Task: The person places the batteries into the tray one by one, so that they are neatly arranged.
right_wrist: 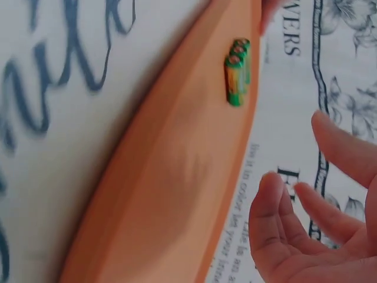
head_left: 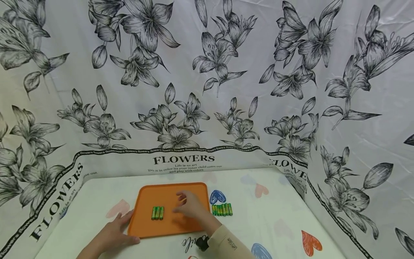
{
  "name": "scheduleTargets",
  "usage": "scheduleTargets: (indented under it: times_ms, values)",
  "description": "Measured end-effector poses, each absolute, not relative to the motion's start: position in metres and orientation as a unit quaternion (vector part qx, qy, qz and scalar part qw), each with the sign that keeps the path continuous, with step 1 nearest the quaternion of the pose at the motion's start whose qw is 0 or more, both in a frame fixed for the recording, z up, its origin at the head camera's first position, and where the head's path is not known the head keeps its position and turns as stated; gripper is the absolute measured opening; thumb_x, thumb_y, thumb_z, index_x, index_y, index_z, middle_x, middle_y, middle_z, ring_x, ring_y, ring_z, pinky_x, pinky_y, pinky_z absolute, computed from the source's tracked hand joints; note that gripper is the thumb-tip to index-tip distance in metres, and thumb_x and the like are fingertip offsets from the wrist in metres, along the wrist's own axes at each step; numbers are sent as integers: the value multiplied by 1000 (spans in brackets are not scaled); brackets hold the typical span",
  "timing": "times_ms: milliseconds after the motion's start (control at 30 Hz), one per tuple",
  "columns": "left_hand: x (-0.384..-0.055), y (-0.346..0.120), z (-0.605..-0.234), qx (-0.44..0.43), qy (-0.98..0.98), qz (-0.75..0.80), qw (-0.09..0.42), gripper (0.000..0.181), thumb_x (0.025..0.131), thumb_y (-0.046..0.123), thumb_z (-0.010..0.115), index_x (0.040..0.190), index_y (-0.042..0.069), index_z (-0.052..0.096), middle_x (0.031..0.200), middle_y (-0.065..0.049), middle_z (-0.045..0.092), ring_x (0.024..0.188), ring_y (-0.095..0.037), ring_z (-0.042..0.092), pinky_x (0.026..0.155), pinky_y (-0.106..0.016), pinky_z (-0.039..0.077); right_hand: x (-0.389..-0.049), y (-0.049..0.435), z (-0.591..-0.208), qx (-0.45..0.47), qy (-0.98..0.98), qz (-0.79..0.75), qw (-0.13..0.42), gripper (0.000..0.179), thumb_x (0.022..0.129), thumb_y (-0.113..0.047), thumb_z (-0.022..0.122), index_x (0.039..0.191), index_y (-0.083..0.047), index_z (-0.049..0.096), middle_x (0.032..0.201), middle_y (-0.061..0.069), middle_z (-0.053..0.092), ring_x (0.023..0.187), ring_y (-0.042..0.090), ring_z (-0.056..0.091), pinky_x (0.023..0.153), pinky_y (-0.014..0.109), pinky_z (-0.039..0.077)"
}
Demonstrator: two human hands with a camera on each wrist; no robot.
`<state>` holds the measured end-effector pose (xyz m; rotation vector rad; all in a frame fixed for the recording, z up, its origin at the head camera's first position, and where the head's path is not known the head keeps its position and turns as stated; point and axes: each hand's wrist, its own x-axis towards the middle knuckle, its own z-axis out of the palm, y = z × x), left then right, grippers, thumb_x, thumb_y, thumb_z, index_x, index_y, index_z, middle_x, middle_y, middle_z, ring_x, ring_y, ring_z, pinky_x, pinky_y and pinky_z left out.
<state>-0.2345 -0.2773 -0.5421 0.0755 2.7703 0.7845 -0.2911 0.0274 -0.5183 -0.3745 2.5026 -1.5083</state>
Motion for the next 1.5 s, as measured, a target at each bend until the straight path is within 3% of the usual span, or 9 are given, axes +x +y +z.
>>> scheduleTargets:
  times_ms: [233,567,800,1200,1500]
  values:
    - [-234,-280,-541,31,954,271,126,117,67,58,88,155,4,34,151,-46,23,136,-67,29,99,-78,35,-288,51,-510,-141,848,-501,94,61,83,-23,85,137,-11,59,122,10,64,94,13,61,77,32,56]
    - [-233,-275,-542,20,951,279,133,121,63,61,88,156,6,34,152,-45,22,137,-66,27,99,-79,34,-279,88,-512,-123,866,-484,26,53,89,-37,77,133,-10,63,119,11,67,98,17,63,77,32,56]
    - [-231,-276,-541,17,950,279,137,121,64,60,88,156,5,33,152,-45,22,137,-67,26,100,-79,33,-279,122,-510,-107,868,-486,4,51,90,-31,77,132,-5,63,118,16,68,94,19,62,74,32,55]
    - [-234,-276,-538,24,951,277,135,120,65,60,88,156,4,33,153,-45,21,137,-67,26,101,-78,33,-276,177,-524,-75,880,-470,-10,51,87,-21,80,132,-2,62,117,18,68,96,23,66,80,37,59]
    - [-231,-276,-540,28,952,276,129,119,66,60,87,156,4,33,152,-47,21,135,-69,28,99,-78,35,-278,205,-534,-19,893,-450,15,64,74,-9,88,132,-4,62,122,16,65,107,30,63,82,44,57]
